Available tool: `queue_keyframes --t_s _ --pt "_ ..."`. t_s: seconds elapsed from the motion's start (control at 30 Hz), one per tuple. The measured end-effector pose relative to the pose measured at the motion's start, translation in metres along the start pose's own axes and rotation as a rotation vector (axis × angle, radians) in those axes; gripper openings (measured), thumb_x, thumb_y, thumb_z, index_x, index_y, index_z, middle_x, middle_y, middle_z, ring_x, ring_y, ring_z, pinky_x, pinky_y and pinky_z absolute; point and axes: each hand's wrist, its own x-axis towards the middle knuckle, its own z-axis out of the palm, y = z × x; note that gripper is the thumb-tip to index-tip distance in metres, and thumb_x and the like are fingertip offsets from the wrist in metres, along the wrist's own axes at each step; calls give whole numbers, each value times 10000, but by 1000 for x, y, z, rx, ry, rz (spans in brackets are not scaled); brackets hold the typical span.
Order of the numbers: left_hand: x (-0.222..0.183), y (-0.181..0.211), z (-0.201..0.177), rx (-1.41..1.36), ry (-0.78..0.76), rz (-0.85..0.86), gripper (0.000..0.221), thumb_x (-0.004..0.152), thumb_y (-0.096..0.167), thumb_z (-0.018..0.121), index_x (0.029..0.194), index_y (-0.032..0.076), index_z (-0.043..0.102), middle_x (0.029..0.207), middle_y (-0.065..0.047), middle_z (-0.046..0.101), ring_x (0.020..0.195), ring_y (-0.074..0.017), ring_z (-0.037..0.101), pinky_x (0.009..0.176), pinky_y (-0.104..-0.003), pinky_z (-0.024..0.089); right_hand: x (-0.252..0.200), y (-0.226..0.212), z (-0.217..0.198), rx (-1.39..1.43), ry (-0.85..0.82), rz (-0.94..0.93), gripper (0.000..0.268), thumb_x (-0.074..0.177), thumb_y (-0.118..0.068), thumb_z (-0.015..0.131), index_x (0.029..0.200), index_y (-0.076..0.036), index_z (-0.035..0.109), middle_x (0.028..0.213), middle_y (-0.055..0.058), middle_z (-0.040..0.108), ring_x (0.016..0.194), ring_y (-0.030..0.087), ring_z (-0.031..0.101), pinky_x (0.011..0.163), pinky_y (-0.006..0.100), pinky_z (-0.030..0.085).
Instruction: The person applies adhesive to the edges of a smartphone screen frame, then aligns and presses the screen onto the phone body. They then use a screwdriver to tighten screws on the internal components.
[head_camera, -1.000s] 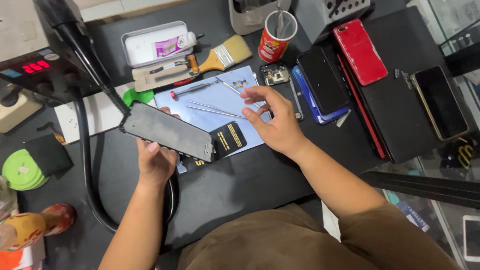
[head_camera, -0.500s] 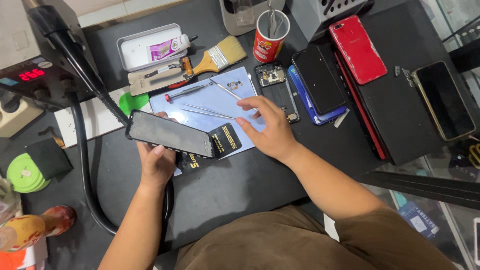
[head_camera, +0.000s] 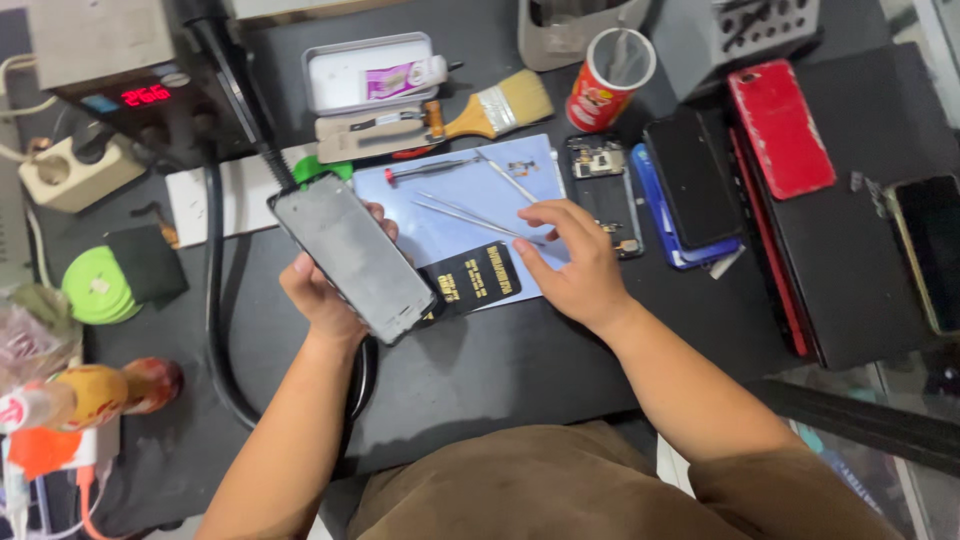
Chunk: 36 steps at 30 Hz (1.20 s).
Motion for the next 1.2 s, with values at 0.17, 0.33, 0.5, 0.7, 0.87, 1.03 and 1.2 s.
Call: queue_keyframes --t_s 0.17,0.33,0.5,0.7,0.87,1.03,1.2 --pt "-4 26 1 -129 -70 -28 851 839 599 697 1370 -28 473 1135 -113 503 1020 -236 509 783 -414 525 6 -6 2 -25 -16 -17 280 918 -42 764 1175 -38 653 1137 118 694 1008 233 708 799 329 555" --pt "3 35 -13 -310 -121 -46 888 834 623 676 1423 -9 470 1188 -134 508 1039 -246 504 763 -398 512 40 -12 7 -202 -129 -206 308 901 -126 788 1160 -32 649 1131 136 668 1055 309 670 884 389 547" --pt "7 38 -27 -334 -125 -12 905 862 662 624 1422 -33 478 1188 -135 517 1038 -254 512 742 -384 507 103 -3 34 -355 -321 -367 246 908 -174 786 1084 -50 667 1087 121 653 1048 345 649 866 431 532" --pt "5 43 -21 -274 -98 23 877 867 662 614 1418 -6 475 1221 -125 520 1088 -257 526 803 -409 553 162 11 80 -572 -462 -581 235 868 -224 805 1024 -88 692 1025 95 641 1017 318 641 824 453 527" --pt "9 43 -25 -293 -148 25 865 867 648 617 1417 -5 478 1234 -127 522 1091 -249 536 816 -402 568 173 16 123 -691 -518 -472 303 773 -268 814 994 -91 705 1013 108 663 1011 317 654 785 462 533" --pt "10 40 -26 -271 -141 43 868 881 658 601 1423 -11 480 1244 -129 525 1084 -257 546 805 -402 568 176 29 143 -823 -670 -378 226 802 -212 771 996 -111 710 1044 89 688 1014 307 674 833 456 542" --pt "10 41 -26 -266 -144 38 869 878 662 579 1425 -7 482 1246 -133 534 1090 -257 563 824 -406 576 169 37 148 -915 -547 -568 125 889 -112 653 1004 -104 700 1009 81 684 993 291 682 825 446 536"
